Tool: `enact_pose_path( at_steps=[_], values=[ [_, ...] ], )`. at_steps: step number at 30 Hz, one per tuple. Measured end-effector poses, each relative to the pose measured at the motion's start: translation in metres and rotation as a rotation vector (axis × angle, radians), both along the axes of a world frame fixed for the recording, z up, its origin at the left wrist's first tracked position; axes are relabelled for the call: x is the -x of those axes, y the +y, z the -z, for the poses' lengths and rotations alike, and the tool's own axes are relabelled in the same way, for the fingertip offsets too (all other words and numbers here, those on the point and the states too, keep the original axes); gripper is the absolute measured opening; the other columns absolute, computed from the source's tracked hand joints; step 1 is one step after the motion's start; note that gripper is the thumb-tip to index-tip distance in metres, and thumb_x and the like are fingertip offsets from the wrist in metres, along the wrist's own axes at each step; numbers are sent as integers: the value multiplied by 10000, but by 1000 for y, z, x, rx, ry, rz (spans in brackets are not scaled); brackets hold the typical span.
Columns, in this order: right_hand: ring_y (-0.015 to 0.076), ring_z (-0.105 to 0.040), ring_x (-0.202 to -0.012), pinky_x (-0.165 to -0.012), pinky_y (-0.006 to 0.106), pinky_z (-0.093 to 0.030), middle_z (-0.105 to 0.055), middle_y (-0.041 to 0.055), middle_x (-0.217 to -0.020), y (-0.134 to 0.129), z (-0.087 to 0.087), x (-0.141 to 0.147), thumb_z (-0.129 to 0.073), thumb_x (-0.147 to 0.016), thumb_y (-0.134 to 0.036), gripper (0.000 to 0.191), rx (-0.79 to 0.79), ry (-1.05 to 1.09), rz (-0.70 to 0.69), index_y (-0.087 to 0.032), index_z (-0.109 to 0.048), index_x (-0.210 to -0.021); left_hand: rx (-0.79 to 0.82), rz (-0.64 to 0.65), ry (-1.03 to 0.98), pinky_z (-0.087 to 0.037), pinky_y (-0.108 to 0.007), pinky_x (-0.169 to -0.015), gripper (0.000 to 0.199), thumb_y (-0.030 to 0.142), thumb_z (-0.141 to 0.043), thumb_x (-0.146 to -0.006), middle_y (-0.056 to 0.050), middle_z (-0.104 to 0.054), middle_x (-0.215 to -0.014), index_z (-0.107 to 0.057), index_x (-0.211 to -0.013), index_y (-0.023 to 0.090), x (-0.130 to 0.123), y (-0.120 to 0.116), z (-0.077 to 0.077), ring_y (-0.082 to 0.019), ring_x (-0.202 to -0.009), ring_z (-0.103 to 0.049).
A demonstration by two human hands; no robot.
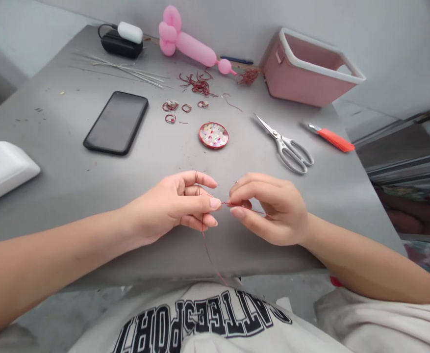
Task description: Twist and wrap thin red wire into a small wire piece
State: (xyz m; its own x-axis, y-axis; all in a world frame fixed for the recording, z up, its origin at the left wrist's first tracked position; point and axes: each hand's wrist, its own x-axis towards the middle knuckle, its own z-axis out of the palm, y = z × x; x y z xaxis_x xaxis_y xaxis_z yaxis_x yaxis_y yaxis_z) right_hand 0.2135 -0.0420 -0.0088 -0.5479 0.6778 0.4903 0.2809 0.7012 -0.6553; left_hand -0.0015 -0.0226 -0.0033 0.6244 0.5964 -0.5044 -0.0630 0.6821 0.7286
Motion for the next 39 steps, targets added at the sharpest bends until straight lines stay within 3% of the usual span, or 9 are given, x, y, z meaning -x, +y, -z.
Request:
enact_pose_path(
  at_steps=[5, 11, 13, 15, 21, 26, 29, 35, 39],
  values=[
    [106, -547, -645, -584, 250, -472, -631, 28, -703, -3, -2, 2, -584, -875, -92, 113, 10, 26, -7, -165, -616, -795, -100, 24, 27, -569, -139, -556, 299, 178, -779, -797, 74, -656, -687, -549, -988, 190, -2, 0, -1, -68, -574, -684],
    [81, -460, -464, -415, 208, -318, -550, -7, -561, -4, -9, 8, -646, -764, -299, 213, 1254, 274, 153, -162, -574, -617, -518, -72, 68, -585, -175, -638, 214, 176, -745, -824, 30, -689, -766, -569, -944, 202, 1, -11, -3, -104, -661, -720],
    [79, -442, -413, -378, 200, -274, -539, -2, -521, -4, -10, 9, -636, -764, -374, 269, 1448, 299, 138, -153, -582, -620, -597, -101, 97, -588, -190, -644, 209, 187, -752, -820, 24, -686, -775, -582, -941, 204, 1, -13, -4, -122, -678, -729],
    [89, -468, -431, -386, 214, -318, -557, 15, -537, -4, -10, 8, -567, -858, -465, 384, 1278, 266, 136, -151, -610, -640, -554, -141, 124, -585, -192, -623, 218, 196, -766, -808, 34, -668, -758, -583, -927, 201, 1, -12, -5, -120, -649, -723],
    [131, -556, -631, -590, 287, -509, -655, 41, -793, -4, 2, 1, -753, -813, -225, 145, -257, -13, 338, -217, -672, -934, -190, -181, 72, -561, -172, -577, 326, 255, -819, -773, 67, -638, -704, -567, -975, 206, 2, -4, -3, -95, -620, -694],
    [140, -592, -689, -629, 271, -525, -669, 62, -802, -3, 5, 0, -650, -863, -80, 157, -461, -164, 246, -176, -662, -987, -141, -112, 47, -556, -168, -577, 298, 240, -797, -794, 73, -629, -676, -557, -967, 202, 1, -5, -4, -88, -607, -685],
    [118, -555, -632, -584, 253, -475, -639, 36, -714, -6, -2, 2, -589, -885, -103, 103, -217, -96, 200, -170, -662, -854, -317, -134, 91, -563, -173, -590, 272, 235, -794, -792, 62, -635, -706, -563, -932, 201, 1, -9, -4, -94, -609, -695],
    [54, -327, -427, -417, 217, -244, -468, -32, -508, -4, -16, 3, -613, -802, -321, 232, 1306, 198, 95, -151, -594, -645, -732, -134, 131, -590, -202, -659, 162, 181, -737, -831, 47, -645, -758, -585, -882, 209, 0, -19, -2, -105, -641, -710],
    [59, -423, -464, -410, 209, -284, -647, 29, -693, 3, -14, 2, -626, -814, -320, 190, 1208, 256, 96, -146, -702, -832, -437, -212, 91, -578, -187, -601, 234, 205, -777, -802, 59, -645, -722, -566, -904, 203, 0, -12, -3, -99, -608, -699]
  ],
)
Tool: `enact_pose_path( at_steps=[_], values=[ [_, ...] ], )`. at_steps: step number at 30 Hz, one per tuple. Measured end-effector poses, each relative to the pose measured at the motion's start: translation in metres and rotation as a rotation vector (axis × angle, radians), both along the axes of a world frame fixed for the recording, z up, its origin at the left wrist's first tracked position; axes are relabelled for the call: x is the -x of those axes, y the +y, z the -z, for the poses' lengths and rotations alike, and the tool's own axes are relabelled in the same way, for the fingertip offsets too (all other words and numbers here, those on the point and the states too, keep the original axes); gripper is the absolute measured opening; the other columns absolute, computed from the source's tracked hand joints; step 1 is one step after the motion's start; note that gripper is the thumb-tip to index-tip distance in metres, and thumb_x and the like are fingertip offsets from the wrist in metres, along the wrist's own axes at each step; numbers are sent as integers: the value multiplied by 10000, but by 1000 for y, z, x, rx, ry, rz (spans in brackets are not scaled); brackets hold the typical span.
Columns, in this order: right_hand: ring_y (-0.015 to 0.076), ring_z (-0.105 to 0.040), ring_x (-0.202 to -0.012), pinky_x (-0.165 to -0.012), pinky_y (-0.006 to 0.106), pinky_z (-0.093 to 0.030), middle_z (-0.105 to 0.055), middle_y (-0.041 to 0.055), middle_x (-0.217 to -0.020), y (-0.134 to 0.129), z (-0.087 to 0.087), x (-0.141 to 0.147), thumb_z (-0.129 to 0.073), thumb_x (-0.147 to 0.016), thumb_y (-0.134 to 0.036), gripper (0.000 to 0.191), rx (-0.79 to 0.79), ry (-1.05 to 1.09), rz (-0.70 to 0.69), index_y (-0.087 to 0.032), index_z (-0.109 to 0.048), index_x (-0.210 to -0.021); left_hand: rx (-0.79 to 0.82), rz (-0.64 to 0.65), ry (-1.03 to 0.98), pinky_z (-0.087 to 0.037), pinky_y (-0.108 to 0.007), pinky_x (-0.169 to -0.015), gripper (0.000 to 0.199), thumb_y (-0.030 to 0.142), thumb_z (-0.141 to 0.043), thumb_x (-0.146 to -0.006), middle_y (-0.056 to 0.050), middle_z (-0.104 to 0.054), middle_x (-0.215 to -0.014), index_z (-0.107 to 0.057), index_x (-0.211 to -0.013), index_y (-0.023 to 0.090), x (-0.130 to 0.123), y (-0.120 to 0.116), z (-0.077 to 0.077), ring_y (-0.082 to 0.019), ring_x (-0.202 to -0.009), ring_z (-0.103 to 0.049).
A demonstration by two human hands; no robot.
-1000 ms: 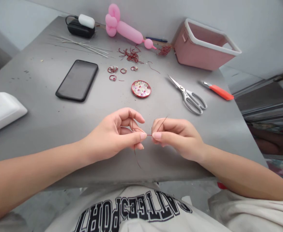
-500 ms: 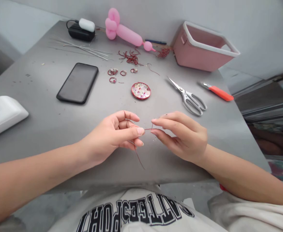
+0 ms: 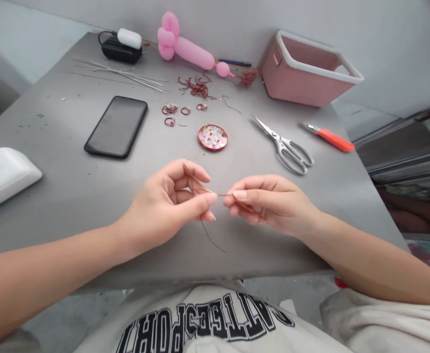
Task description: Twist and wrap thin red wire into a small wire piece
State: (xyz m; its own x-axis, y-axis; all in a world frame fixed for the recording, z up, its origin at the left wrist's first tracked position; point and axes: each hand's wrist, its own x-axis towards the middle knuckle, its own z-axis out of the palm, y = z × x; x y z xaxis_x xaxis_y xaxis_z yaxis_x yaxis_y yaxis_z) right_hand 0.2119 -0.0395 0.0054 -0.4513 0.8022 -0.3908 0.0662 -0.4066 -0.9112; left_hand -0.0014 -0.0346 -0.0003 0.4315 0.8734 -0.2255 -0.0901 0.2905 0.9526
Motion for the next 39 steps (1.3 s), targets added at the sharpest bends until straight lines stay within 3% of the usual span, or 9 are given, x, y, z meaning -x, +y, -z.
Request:
enact_pose_path(
  at_steps=[6, 9, 11, 17, 20, 24, 28, 31, 39],
  values=[
    [97, -600, -685, -563, 214, -496, -732, 59, -930, -4, 9, 0, -641, -871, -150, 189, -1042, -425, 73, -193, -707, -1042, 362, -44, -101, -552, -145, -554, 330, 195, -824, -756, 78, -637, -693, -554, -947, 196, -1, 10, 4, -62, -587, -657],
    [84, -546, -597, -546, 214, -461, -694, 19, -750, -7, 10, 0, -625, -882, -116, 110, -1196, -466, 48, -196, -701, -893, 316, 20, -60, -565, -158, -575, 310, 223, -815, -773, 80, -625, -700, -561, -950, 200, 0, 9, 5, -70, -601, -675],
    [84, -515, -571, -539, 224, -440, -652, 4, -687, -8, 8, 1, -616, -879, -145, 109, -1016, -414, 63, -195, -675, -803, 200, 46, 2, -565, -164, -588, 272, 233, -800, -789, 72, -624, -707, -566, -922, 197, 1, 7, 5, -80, -608, -689],
    [38, -345, -428, -390, 181, -238, -484, -42, -544, -5, 3, 8, -690, -734, -302, 209, 204, 53, 89, -157, -565, -650, -392, 16, 176, -612, -257, -711, 178, 149, -763, -764, 20, -671, -784, -626, -858, 216, 2, -3, 0, -143, -699, -709],
    [30, -335, -396, -366, 176, -204, -505, -35, -530, -3, 2, 10, -698, -697, -302, 211, 352, 131, 101, -144, -571, -641, -380, 22, 159, -612, -264, -693, 201, 170, -765, -766, 7, -695, -792, -624, -901, 217, 1, -2, -1, -158, -708, -716],
    [58, -413, -432, -387, 196, -269, -543, -26, -592, 2, 9, 7, -667, -819, -402, 255, -13, -8, 214, -165, -598, -749, -94, -2, 74, -584, -221, -623, 284, 221, -780, -788, 29, -685, -730, -562, -968, 196, 0, 11, 4, -128, -634, -708],
    [97, -500, -591, -557, 242, -432, -546, -23, -663, 9, 24, 0, -665, -861, -247, 128, -1019, -318, 366, -207, -567, -789, 2, -61, 66, -583, -201, -652, 330, 249, -834, -752, 44, -658, -729, -577, -946, 178, 0, 25, 11, -107, -643, -705],
    [176, -614, -804, -752, 339, -528, -662, 50, -857, 13, 34, -2, -696, -827, -185, 162, -1616, -468, 215, -209, -600, -955, 8, -14, 40, -591, -207, -662, 328, 244, -867, -709, 35, -665, -750, -593, -874, 173, 0, 28, 15, -112, -652, -708],
    [160, -606, -780, -744, 316, -533, -646, 38, -791, 23, 46, -1, -582, -921, -125, 90, -1623, -500, 82, -202, -615, -954, 42, 63, -39, -593, -215, -694, 221, 270, -830, -762, 5, -701, -852, -666, -871, 171, 0, 29, 18, -108, -725, -702]
  ],
)
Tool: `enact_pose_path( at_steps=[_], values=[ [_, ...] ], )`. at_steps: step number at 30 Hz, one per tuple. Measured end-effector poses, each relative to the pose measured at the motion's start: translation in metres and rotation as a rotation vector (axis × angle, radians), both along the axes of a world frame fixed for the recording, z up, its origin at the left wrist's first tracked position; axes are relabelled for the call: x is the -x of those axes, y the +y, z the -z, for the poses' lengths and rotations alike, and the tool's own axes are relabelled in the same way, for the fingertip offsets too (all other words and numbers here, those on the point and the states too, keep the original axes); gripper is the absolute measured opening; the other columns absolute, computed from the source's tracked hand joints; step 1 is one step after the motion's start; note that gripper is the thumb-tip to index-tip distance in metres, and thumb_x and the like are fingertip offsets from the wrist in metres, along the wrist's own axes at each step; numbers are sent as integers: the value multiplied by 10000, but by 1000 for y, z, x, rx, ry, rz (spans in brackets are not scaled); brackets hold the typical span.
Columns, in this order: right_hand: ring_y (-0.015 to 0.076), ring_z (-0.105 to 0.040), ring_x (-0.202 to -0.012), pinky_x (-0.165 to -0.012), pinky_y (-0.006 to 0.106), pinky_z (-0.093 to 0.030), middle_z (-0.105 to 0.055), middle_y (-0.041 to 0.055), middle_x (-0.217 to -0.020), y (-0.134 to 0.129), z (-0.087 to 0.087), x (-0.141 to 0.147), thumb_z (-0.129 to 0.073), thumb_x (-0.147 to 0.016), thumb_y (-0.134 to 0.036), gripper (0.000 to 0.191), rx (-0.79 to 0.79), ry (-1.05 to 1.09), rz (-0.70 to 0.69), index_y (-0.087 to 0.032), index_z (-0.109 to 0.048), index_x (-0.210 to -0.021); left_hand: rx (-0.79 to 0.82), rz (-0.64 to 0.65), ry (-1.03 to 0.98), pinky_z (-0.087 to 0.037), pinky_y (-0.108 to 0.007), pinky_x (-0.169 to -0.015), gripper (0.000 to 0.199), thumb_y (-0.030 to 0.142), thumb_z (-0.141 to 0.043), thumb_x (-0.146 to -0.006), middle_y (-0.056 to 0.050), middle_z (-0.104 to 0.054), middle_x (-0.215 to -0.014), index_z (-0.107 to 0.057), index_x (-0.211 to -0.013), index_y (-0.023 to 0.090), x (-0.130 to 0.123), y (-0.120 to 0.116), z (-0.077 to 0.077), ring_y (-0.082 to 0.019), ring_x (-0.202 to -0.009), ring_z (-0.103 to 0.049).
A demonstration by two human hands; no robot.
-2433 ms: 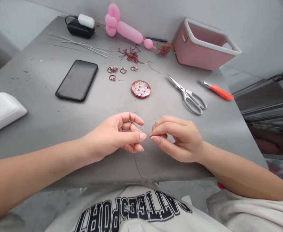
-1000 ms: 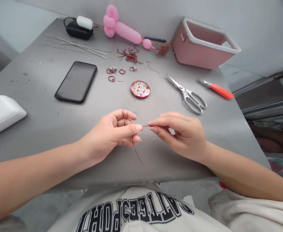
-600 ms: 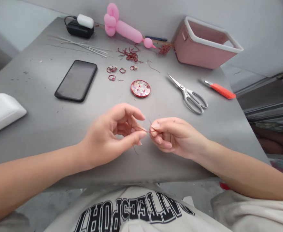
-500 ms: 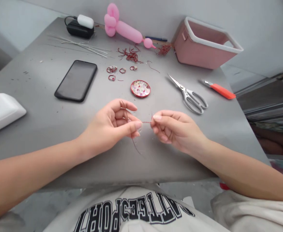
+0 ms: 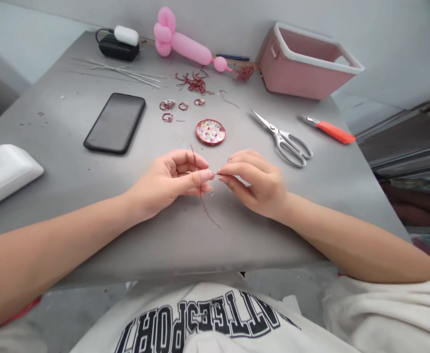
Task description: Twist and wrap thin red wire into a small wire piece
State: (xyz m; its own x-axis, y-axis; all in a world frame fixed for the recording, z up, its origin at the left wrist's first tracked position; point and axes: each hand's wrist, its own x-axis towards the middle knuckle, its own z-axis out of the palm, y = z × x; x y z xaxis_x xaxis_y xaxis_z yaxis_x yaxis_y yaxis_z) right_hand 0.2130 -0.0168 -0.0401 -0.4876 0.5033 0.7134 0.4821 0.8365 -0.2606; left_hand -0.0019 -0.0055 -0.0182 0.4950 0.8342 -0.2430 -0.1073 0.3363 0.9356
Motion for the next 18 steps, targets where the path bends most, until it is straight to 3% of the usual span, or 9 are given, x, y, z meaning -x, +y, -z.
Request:
enact_pose_path(
  at_steps=[4, 7, 10, 13, 16, 18],
  values=[
    [136, -608, -766, -732, 276, -513, -661, 40, -799, 2, 3, -1, -571, -935, -140, 70, 98, 107, 46, -182, -624, -915, 69, -52, -66, -607, -248, -740, 165, 182, -742, -793, -30, -691, -961, -716, -953, 155, -2, 1, -2, -128, -806, -691],
    [125, -623, -761, -735, 268, -502, -681, 28, -812, 2, 2, -1, -575, -943, -188, 70, 228, 203, 104, -186, -622, -892, 129, -74, -92, -606, -271, -770, 369, 59, -689, -724, -43, -680, -1029, -675, -1082, 146, -4, 0, -5, -131, -818, -682],
    [112, -610, -704, -662, 254, -480, -658, 6, -763, 0, 0, -1, -569, -957, -266, 114, 411, 347, 138, -194, -613, -881, 111, -133, -61, -593, -312, -804, 539, 50, -693, -699, -53, -655, -1105, -569, -1210, 168, -4, -2, -4, -155, -878, -673],
    [85, -535, -524, -543, 236, -448, -586, -41, -605, -3, -2, 1, -582, -949, -328, 167, 714, 557, 119, -191, -597, -853, -92, -201, 11, -553, -358, -896, 617, 98, -727, -691, -63, -588, -1254, -514, -1261, 199, -2, -3, -1, -200, -1039, -638],
    [65, -440, -381, -448, 226, -421, -507, -84, -469, -6, -3, 3, -637, -905, -338, 206, 1024, 703, 47, -189, -575, -776, -348, -145, 129, -496, -330, -960, 414, 166, -685, -767, -53, -616, -1257, -606, -1173, 191, 2, -4, 0, -199, -1124, -592],
    [62, -443, -369, -435, 218, -419, -507, -86, -447, -9, -4, 4, -667, -874, -320, 212, 1106, 702, 21, -183, -573, -742, -398, -57, 212, -498, -309, -930, 251, 239, -659, -827, -50, -684, -1131, -670, -1070, 174, 4, -5, -2, -186, -1053, -618]
  ],
)
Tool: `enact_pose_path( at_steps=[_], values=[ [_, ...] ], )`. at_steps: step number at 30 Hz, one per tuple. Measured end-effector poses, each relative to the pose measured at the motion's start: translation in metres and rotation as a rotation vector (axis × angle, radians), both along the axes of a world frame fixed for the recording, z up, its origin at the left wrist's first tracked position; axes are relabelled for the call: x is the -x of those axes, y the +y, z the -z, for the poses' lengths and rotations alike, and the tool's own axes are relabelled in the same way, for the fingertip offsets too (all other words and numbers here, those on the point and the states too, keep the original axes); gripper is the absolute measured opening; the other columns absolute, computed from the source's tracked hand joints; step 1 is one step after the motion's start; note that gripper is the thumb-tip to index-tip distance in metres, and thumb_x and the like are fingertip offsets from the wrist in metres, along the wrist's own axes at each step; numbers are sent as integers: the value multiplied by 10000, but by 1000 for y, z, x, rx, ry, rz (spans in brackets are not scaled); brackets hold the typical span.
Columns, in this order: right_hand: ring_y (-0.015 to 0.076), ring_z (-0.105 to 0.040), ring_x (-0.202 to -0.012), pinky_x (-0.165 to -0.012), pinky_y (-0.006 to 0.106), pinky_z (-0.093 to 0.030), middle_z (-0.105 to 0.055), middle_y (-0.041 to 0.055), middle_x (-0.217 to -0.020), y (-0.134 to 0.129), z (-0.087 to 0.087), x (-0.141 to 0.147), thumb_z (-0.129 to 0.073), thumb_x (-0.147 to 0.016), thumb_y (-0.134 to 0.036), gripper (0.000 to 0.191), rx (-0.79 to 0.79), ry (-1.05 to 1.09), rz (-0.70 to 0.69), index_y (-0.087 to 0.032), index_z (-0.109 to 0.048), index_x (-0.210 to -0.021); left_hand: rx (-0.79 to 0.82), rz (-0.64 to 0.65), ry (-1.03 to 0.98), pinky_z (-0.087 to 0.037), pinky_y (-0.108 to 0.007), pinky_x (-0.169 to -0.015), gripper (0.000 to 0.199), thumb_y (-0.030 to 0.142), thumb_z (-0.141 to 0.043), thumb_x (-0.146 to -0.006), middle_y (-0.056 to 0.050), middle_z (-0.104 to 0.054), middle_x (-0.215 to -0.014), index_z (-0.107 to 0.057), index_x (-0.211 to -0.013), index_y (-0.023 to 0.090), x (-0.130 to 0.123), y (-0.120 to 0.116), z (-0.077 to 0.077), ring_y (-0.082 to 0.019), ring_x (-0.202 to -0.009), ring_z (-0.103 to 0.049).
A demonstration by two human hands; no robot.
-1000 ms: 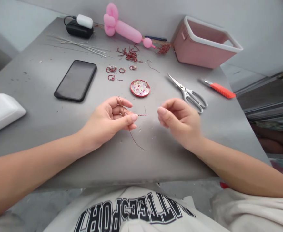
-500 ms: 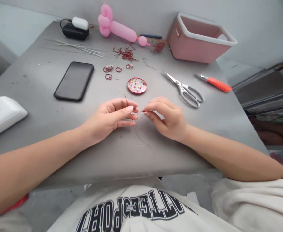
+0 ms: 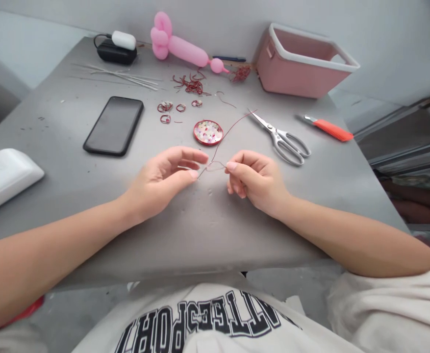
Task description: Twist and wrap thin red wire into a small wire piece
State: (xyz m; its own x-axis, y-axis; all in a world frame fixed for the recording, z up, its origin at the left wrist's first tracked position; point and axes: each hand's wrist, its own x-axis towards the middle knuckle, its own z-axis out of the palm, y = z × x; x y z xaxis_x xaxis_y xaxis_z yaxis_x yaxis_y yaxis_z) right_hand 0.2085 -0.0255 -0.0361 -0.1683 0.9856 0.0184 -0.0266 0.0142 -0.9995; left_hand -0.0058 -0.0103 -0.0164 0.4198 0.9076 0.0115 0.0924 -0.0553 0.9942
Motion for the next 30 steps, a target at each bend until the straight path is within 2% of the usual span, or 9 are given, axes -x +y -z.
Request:
enact_pose_path(
  at_steps=[4, 7, 10, 12, 14, 20, 23, 26, 30],
  values=[
    [67, -485, -395, -431, 204, -423, -527, -72, -451, -5, -2, 2, -669, -859, -283, 202, -11, -51, -55, -171, -575, -719, 66, 84, 81, -521, -283, -768, 255, 379, -718, -813, -40, -721, -933, -697, -948, 164, -1, -1, -2, -166, -846, -646],
    [67, -512, -442, -455, 196, -451, -553, -59, -502, -5, -3, 2, -662, -860, -249, 176, -39, -47, -92, -165, -585, -724, 72, 100, 86, -502, -251, -724, 218, 359, -744, -795, -20, -706, -866, -692, -877, 164, -3, 0, 0, -140, -790, -630],
    [72, -581, -554, -519, 196, -514, -627, -27, -684, -4, -4, 2, -680, -849, -219, 66, -69, 8, -173, -162, -651, -833, 57, 104, 81, -468, -221, -670, 158, 317, -732, -810, 8, -670, -799, -674, -832, 171, -3, 1, 1, -108, -728, -594],
    [75, -602, -609, -525, 191, -527, -638, -5, -785, -4, -6, 2, -697, -847, -230, 77, -68, 5, -243, -166, -680, -887, 54, 109, 83, -446, -211, -640, 138, 299, -721, -821, 19, -648, -770, -664, -810, 173, -3, 1, 0, -95, -694, -566],
    [73, -592, -623, -518, 182, -518, -624, 8, -807, -3, -6, 2, -709, -850, -253, 99, -69, -24, -294, -157, -683, -851, 68, 130, 81, -428, -205, -620, 132, 292, -714, -828, 25, -636, -755, -660, -804, 174, -2, 0, -1, -89, -679, -548],
    [78, -557, -673, -560, 191, -489, -612, 21, -834, 0, -5, 0, -686, -881, -267, 127, -54, 1, -369, -150, -645, -854, 243, 206, 44, -426, -213, -699, 141, 318, -694, -845, 19, -653, -801, -678, -825, 179, -1, -3, -6, -98, -751, -551],
    [87, -545, -716, -615, 215, -470, -600, 24, -853, 0, -5, 0, -671, -897, -271, 140, -99, -16, -402, -148, -636, -840, 320, 231, 4, -415, -220, -728, 122, 286, -704, -829, 26, -627, -783, -669, -790, 176, -2, -5, -9, -101, -768, -533],
    [88, -533, -733, -682, 238, -458, -596, 16, -844, -2, -7, 0, -660, -906, -261, 138, -132, -33, -412, -149, -630, -831, 344, 252, -37, -402, -219, -722, 110, 259, -708, -821, 35, -592, -767, -654, -772, 177, -2, -6, -10, -99, -760, -509],
    [82, -505, -691, -652, 235, -432, -587, 6, -806, -5, -10, 2, -668, -896, -270, 154, -64, -4, -421, -149, -618, -815, 343, 263, -83, -407, -227, -719, 108, 254, -701, -822, 34, -575, -764, -640, -767, 183, -2, -6, -8, -109, -759, -503]
  ],
)
